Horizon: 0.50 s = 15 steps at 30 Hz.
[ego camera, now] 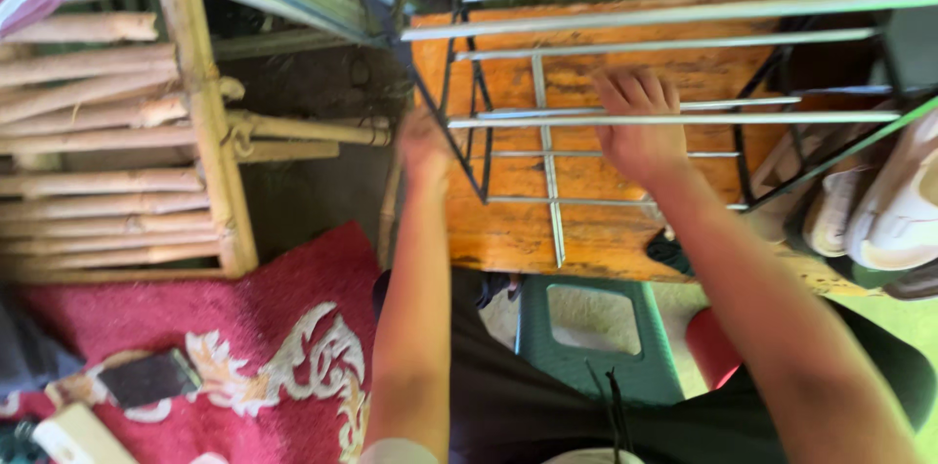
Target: The person assembles a metal shoe rack by inserting horizontal rods into the frame on a wooden table. After completing the rack, the person picks up a pink sandal, sprays it with a cleaning solution, and wipes it with a cloth.
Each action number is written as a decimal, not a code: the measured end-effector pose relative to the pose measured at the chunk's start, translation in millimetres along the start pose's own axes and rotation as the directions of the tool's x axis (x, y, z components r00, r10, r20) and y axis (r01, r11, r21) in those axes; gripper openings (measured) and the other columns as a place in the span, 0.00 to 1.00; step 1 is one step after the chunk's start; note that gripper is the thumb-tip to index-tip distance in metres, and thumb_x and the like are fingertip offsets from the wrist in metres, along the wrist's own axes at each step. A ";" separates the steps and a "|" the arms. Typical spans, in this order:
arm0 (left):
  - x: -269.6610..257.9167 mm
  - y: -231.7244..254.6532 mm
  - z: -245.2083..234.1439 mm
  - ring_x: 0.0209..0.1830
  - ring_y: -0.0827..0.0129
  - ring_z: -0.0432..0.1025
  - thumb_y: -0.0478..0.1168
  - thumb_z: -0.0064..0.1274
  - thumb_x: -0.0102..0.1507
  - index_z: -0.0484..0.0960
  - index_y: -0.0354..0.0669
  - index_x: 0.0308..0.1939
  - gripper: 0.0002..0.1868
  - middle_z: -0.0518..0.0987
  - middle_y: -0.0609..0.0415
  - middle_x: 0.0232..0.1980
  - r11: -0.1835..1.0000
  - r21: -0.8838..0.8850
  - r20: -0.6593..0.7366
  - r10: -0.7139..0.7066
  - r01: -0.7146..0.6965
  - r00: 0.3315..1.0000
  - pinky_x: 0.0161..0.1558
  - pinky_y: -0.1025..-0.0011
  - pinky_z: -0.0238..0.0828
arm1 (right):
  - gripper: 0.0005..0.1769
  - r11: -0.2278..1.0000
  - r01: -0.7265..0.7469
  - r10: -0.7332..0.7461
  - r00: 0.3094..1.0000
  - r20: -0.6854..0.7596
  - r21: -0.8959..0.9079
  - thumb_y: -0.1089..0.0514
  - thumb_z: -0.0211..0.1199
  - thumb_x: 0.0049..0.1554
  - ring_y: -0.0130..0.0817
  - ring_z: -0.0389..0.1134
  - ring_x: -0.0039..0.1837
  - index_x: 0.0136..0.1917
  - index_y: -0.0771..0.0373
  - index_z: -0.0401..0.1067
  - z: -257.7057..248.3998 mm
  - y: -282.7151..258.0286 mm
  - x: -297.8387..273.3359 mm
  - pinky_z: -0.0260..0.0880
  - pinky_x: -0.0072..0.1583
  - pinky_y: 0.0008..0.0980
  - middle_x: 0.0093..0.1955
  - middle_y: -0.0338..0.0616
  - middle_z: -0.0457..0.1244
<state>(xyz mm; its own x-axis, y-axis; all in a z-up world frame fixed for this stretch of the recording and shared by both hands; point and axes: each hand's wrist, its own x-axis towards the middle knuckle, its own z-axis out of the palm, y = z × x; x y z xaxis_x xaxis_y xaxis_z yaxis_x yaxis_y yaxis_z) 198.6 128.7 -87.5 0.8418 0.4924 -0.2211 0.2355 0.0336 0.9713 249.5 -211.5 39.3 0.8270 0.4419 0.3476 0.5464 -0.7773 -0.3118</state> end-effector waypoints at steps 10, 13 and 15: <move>-174.9 127.4 71.7 0.39 0.57 0.73 0.30 0.58 0.61 0.77 0.42 0.40 0.07 0.80 0.52 0.39 0.642 0.394 0.208 0.635 -0.657 0.744 0.43 0.62 0.70 | 0.06 0.333 -0.727 0.750 0.590 0.299 0.601 0.61 0.63 0.65 0.20 0.63 0.41 0.52 0.66 0.77 -76.5 32.9 -148.3 0.63 0.43 0.22 0.41 0.37 0.67; -180.5 132.6 128.4 0.41 0.54 0.73 0.33 0.63 0.61 0.81 0.45 0.39 0.06 0.78 0.51 0.38 0.644 0.373 0.374 0.554 -0.668 0.743 0.44 0.59 0.71 | 0.04 0.350 -0.647 0.785 0.597 0.165 0.678 0.64 0.62 0.68 0.18 0.64 0.44 0.54 0.67 0.75 -78.1 47.8 -179.3 0.64 0.46 0.21 0.44 0.36 0.67; -176.0 132.5 161.3 0.43 0.55 0.74 0.35 0.62 0.62 0.81 0.46 0.39 0.05 0.79 0.53 0.40 0.655 0.300 0.439 0.550 -0.694 0.710 0.45 0.59 0.71 | 0.03 0.432 -0.511 0.771 0.637 -0.010 0.743 0.65 0.62 0.71 0.20 0.64 0.45 0.53 0.68 0.73 -79.5 58.9 -185.8 0.64 0.48 0.21 0.45 0.38 0.66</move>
<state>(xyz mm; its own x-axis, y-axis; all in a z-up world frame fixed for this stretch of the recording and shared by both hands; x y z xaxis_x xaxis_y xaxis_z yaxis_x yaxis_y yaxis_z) 160.0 -93.9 66.0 0.9406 -0.0140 0.3392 -0.2839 -0.5803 0.7633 117.6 -374.9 26.6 0.9466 -0.3222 -0.0097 -0.0878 -0.2290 -0.9695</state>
